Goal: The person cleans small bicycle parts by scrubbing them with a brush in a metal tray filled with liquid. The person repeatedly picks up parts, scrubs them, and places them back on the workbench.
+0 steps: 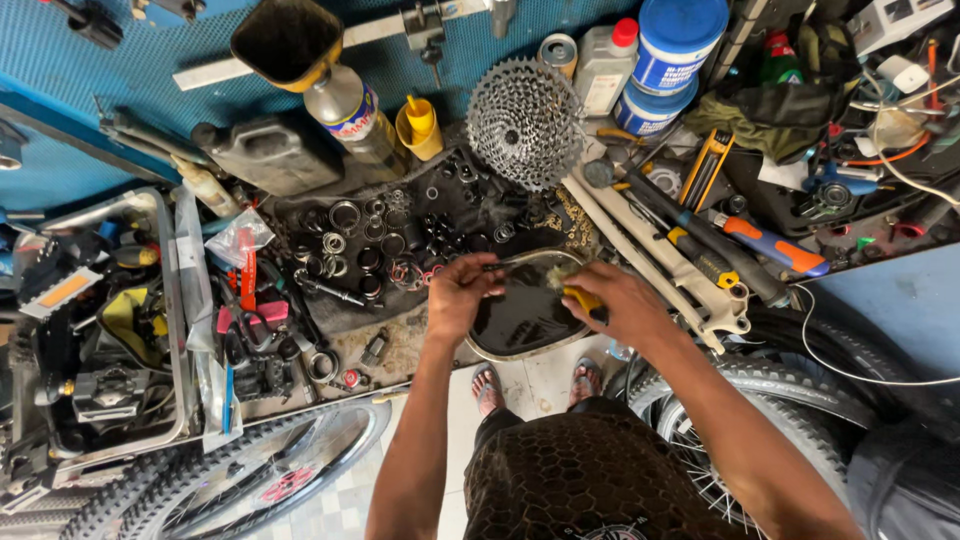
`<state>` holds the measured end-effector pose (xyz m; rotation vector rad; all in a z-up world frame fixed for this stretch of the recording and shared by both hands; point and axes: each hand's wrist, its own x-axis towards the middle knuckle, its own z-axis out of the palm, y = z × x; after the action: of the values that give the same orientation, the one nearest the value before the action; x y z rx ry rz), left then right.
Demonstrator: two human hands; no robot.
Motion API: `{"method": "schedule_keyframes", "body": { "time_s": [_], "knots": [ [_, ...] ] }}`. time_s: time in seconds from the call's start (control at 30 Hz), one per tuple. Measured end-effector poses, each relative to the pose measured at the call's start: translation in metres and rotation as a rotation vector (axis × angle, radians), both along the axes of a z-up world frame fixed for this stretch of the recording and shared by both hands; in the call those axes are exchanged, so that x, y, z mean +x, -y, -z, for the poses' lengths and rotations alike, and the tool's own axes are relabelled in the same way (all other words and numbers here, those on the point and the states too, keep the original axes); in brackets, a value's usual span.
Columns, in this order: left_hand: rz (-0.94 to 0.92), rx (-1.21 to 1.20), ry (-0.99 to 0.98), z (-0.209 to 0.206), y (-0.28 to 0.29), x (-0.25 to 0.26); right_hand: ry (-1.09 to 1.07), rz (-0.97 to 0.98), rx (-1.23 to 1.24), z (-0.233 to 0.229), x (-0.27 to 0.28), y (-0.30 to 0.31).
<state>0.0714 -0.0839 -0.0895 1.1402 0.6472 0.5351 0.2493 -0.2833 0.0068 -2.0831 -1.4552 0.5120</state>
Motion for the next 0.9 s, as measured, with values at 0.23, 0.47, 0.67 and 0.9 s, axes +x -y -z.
{"method": "schedule_keyframes", "body": {
  "time_s": [0.23, 0.47, 0.67, 0.9],
  "knots": [
    [-0.085, 0.166, -0.235, 0.008, 0.049, 0.008, -0.638, 0.292, 0.209, 0.025, -0.026, -0.012],
    [-0.163, 0.234, -0.164, -0.003, 0.054, 0.007, -0.679, 0.385, 0.295, 0.023, -0.032, -0.006],
    [-0.205, 0.311, -0.108, 0.002, 0.059, 0.013, -0.583, 0.338, 0.271, 0.026, -0.039, -0.009],
    [-0.174, 0.344, -0.214, 0.009, 0.057, 0.015, -0.559, 0.305, 0.28, 0.03, -0.047, -0.006]
  ]
}}
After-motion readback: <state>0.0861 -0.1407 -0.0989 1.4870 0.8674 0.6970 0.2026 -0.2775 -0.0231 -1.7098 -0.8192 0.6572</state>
